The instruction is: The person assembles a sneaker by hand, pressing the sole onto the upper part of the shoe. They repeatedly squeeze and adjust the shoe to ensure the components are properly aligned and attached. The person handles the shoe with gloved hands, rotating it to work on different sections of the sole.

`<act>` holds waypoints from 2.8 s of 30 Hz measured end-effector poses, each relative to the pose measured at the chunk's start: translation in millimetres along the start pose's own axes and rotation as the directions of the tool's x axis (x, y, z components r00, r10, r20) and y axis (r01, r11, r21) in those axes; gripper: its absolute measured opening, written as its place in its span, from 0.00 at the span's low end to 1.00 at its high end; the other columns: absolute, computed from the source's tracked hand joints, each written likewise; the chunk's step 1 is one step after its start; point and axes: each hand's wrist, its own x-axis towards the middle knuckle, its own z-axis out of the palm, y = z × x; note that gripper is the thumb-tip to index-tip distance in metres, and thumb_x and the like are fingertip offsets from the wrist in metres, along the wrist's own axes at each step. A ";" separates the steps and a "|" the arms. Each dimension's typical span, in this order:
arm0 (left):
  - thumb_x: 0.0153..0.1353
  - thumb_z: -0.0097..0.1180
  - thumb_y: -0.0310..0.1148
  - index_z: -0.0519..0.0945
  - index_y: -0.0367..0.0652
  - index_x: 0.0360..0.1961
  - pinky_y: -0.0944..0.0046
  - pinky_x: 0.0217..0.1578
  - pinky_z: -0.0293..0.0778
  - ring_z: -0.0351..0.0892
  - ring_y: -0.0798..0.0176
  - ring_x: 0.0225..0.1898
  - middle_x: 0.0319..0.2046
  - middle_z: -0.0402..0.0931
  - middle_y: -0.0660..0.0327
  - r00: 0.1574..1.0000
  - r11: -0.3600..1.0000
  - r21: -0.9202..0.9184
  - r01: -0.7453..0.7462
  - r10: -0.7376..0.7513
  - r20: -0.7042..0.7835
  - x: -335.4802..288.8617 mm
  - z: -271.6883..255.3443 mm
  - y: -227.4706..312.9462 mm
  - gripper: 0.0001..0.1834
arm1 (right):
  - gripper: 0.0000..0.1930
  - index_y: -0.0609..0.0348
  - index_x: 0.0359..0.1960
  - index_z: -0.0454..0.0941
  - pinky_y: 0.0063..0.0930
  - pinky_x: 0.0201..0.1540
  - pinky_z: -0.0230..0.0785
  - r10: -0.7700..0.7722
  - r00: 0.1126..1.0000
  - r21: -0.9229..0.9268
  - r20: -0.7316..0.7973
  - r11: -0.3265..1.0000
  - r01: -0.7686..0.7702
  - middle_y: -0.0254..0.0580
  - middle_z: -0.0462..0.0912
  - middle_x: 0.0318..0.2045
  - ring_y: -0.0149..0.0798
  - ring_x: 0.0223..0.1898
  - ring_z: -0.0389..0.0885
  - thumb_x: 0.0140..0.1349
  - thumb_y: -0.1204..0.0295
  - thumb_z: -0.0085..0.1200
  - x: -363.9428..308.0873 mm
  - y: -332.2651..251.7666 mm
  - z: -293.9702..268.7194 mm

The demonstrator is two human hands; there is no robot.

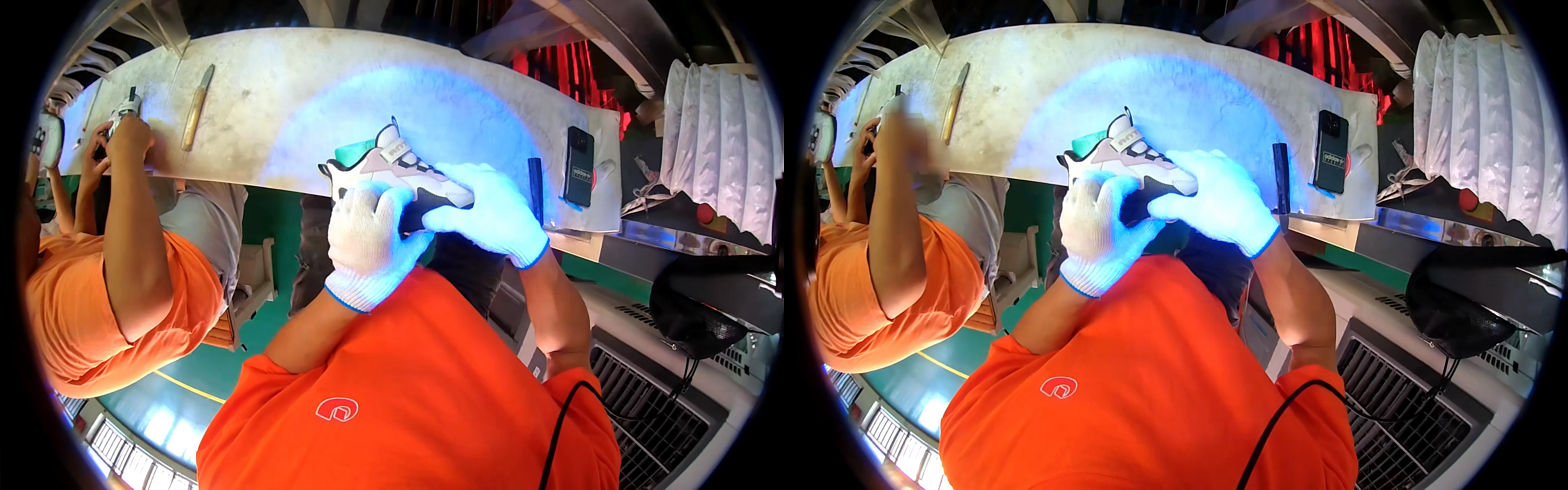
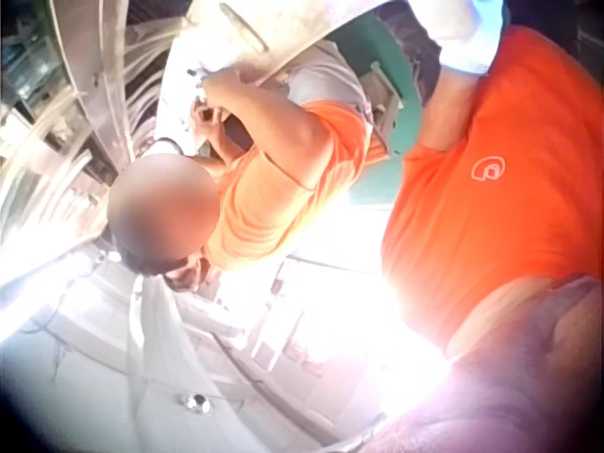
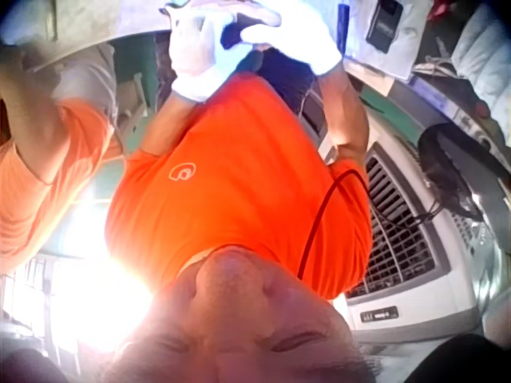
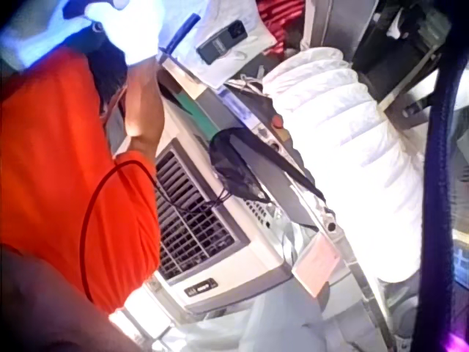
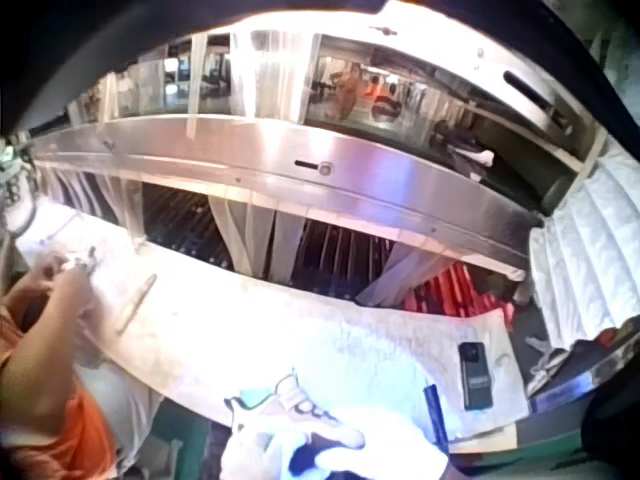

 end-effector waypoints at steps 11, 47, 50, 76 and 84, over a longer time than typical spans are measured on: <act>0.63 0.68 0.16 0.85 0.36 0.52 0.64 0.54 0.84 0.87 0.65 0.53 0.52 0.87 0.56 0.893 0.576 -0.722 0.383 -0.431 0.131 4.0 -44.2 -66.7 0.16 | 0.11 0.63 0.49 0.93 0.43 0.55 0.80 -0.117 0.722 0.085 -0.682 0.968 0.236 0.49 0.95 0.42 0.51 0.44 0.90 0.68 0.72 0.70 -4.8 14.8 62.9; 0.45 0.88 0.53 0.87 0.40 0.66 0.58 0.39 0.85 0.90 0.52 0.36 0.43 0.92 0.51 0.793 0.981 0.010 -0.191 0.149 0.590 163.7 -65.4 87.8 0.48 | 0.68 0.64 0.86 0.59 0.45 0.85 0.58 -0.190 0.630 0.590 -0.753 0.231 0.774 0.52 0.73 0.78 0.49 0.79 0.71 0.53 0.38 0.85 -3.1 58.3 3.1; 0.44 0.86 0.55 0.87 0.41 0.66 0.56 0.45 0.85 0.90 0.51 0.40 0.45 0.92 0.50 0.789 0.997 0.017 -0.078 0.051 0.613 169.0 -63.8 86.4 0.49 | 0.61 0.63 0.79 0.67 0.44 0.73 0.76 -0.020 0.639 0.633 -0.769 -0.169 0.756 0.48 0.82 0.67 0.47 0.66 0.83 0.51 0.42 0.87 18.3 47.8 15.0; 0.53 0.82 0.60 0.86 0.45 0.68 0.48 0.52 0.87 0.93 0.44 0.47 0.50 0.92 0.48 0.753 0.915 0.210 -0.344 0.135 0.644 152.4 -72.4 121.9 0.46 | 0.63 0.68 0.71 0.74 0.50 0.76 0.74 -0.036 0.479 0.445 -0.877 0.316 0.838 0.57 0.85 0.66 0.53 0.70 0.84 0.45 0.27 0.82 -8.8 49.9 22.2; 0.48 0.85 0.64 0.88 0.45 0.64 0.49 0.50 0.88 0.94 0.44 0.46 0.49 0.93 0.51 0.739 0.880 0.222 -0.419 0.189 0.646 155.8 -68.1 114.9 0.48 | 0.60 0.70 0.69 0.77 0.55 0.78 0.71 -0.046 0.492 0.453 -0.869 0.322 0.831 0.58 0.86 0.65 0.56 0.71 0.83 0.45 0.34 0.87 -14.1 47.0 19.9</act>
